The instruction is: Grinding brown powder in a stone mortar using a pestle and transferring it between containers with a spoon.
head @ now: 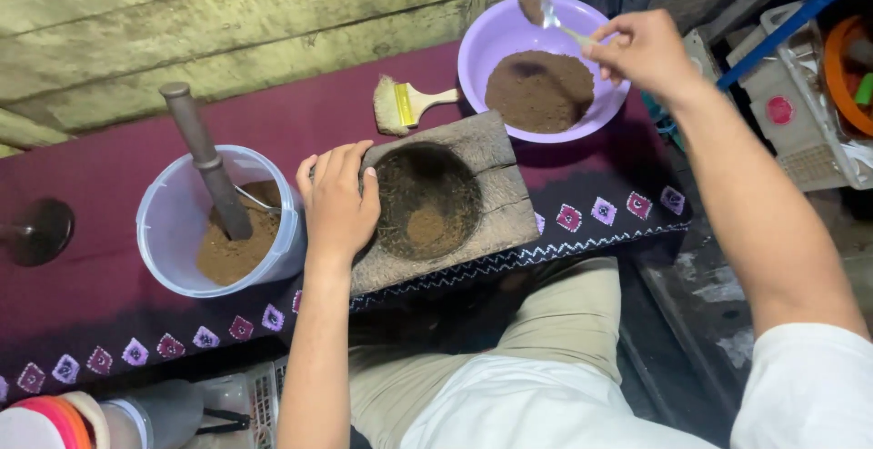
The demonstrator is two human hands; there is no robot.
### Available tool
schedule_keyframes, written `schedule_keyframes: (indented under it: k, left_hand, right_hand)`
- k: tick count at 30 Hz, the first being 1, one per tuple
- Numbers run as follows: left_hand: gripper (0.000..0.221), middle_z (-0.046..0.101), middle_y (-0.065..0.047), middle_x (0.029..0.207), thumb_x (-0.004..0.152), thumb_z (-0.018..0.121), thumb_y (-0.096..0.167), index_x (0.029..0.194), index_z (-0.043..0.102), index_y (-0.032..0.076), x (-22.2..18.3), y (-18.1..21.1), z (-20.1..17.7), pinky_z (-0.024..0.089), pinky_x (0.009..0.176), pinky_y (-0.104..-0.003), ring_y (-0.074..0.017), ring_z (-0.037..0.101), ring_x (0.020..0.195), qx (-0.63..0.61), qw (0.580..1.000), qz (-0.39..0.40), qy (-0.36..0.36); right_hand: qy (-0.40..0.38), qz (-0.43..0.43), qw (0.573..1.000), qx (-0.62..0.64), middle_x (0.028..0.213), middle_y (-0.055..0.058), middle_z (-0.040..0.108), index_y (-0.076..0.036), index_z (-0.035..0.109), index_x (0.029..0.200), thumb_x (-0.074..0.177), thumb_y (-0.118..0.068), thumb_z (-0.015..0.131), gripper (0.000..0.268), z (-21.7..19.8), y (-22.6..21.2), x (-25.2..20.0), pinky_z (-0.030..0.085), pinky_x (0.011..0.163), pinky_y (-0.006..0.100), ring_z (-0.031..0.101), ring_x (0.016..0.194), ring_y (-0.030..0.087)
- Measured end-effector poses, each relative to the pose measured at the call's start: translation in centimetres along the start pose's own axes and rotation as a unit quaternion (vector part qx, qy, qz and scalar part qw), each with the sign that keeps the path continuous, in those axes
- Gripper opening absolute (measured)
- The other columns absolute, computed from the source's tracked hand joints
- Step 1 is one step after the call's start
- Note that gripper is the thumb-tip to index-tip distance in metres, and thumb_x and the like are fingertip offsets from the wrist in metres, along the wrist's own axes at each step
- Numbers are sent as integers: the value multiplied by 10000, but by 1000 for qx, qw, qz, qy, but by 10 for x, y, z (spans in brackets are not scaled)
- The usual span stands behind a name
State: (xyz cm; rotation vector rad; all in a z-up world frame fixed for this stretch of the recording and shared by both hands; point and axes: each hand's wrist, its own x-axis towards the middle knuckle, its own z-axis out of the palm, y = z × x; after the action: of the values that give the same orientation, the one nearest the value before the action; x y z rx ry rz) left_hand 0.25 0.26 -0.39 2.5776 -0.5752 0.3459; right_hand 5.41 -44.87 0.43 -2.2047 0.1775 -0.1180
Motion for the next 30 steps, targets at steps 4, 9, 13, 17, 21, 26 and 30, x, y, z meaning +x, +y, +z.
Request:
schedule_keyframes:
  k: [4,9,13,17,21,26,30]
  left_hand:
    - [346,674,-53,1263,1015,482,155,1320,638,107,0,0,0,238,1160,-491,-246,570,1230,3,1000,1,-4]
    - [322,653,-82,1207,1054,522,159,1353,629,112,-1,-2,1,183,1183,-474,-225,562,1254,-9,1000,-14,-13]
    - [314,652,-76,1204,1061,517,163,1349,633,111,1,-6,7,199,1170,-473,-222,566,1244,-6,1000,-18,-7]
    - [320,650,-68,1197,1045,538,154,1352,627,125,0,-5,7,209,1165,-476,-217,568,1252,-13,1000,-12,0]
    - [317,657,-107,1175,1050,521,121,1340,640,79,0,0,2,220,1151,-511,-257,575,1233,-41,999,2,9]
    - [321,659,-100,1163,1039,528,124,1335,643,82,-3,2,1,230,1151,-519,-255,579,1229,-36,999,0,14]
    - [326,649,-93,1151,1035,516,124,1334,638,80,-4,2,1,227,1158,-514,-245,573,1226,-37,999,7,14]
  right_hand:
    - [14,-121,899,-421,842,301,710,0,673,1077,1042,-201,599,217,29,72,1,524,678,611,666,769,554]
    - [149,-273,759,-572,665,-16,613,-158,590,966,928,-174,655,78,23,44,-31,541,537,315,681,569,220]
    - [231,-360,748,-508,687,-82,598,-203,709,1174,1084,-236,714,96,19,-33,-76,519,554,210,669,574,119]
    - [122,-426,799,-407,748,-48,643,-202,706,1142,1057,-183,726,89,43,-93,-121,527,607,251,690,671,166]
    - [42,-508,731,-454,693,-74,644,-211,692,1079,872,-135,692,220,98,-109,-139,472,573,226,643,575,123]
    - [21,-508,715,-480,681,-62,605,-167,680,974,844,-149,679,132,150,-82,-122,426,499,253,600,517,119]
    - [-87,-456,752,-468,705,-21,682,-135,678,959,845,-133,658,116,144,-94,-129,401,422,278,623,468,174]
